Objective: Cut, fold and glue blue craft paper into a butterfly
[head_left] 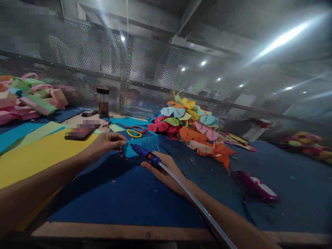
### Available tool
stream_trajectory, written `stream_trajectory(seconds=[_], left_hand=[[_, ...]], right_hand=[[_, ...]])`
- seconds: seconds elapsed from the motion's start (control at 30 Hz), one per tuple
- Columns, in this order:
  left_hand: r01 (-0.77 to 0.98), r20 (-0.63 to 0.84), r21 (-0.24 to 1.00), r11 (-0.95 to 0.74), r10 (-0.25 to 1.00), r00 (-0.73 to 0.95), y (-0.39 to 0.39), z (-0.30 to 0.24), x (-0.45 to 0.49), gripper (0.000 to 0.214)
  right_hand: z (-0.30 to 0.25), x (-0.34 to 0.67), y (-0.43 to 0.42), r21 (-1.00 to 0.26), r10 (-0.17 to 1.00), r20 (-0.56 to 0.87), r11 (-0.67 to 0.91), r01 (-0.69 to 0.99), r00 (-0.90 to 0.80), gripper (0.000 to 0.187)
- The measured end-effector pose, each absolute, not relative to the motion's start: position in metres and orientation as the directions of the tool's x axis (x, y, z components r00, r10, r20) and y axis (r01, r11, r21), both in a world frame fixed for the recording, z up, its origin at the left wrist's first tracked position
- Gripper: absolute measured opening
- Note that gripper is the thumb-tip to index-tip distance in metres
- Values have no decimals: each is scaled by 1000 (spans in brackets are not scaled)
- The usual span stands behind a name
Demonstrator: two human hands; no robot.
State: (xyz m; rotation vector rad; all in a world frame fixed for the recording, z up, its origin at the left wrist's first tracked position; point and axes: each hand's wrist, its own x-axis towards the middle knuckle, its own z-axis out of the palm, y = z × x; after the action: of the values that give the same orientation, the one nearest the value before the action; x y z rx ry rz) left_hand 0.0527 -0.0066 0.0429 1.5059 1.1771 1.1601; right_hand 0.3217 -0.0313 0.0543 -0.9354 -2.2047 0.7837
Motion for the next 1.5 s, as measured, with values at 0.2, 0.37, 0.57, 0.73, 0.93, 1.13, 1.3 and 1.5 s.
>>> stream_trajectory(seconds=[0.2,0.37,0.57,0.73,0.93,1.13,1.3,1.5], left_hand=[[169,159,969,-180,979,131,-7,44,53,38],[171,156,969,-179,978,138,-7,45,53,38],[174,159,968,-182,978,139,-7,44,53,37],[171,163,968,-186,977,140,-7,44,53,37],[167,167,967,-192,974,151,-7,44,52,37],[172,165,967,-189,976,143,-5,42,51,35],[174,164,966,-191,974,155,-6,44,52,38],[168,167,967,-192,974,153,-7,45,53,36]], right_hand=[[51,322,-28,-676,750,336,613,408,-570,48],[50,322,-28,-689,764,321,593,415,-560,49],[50,323,-28,-670,758,332,609,424,-562,47],[49,323,-27,-644,746,345,630,435,-570,49],[49,323,-27,-646,750,336,624,440,-570,47],[48,322,-25,-627,745,341,634,452,-573,48],[47,322,-23,-599,740,358,650,468,-570,51],[48,322,-25,-612,747,357,641,464,-561,51]])
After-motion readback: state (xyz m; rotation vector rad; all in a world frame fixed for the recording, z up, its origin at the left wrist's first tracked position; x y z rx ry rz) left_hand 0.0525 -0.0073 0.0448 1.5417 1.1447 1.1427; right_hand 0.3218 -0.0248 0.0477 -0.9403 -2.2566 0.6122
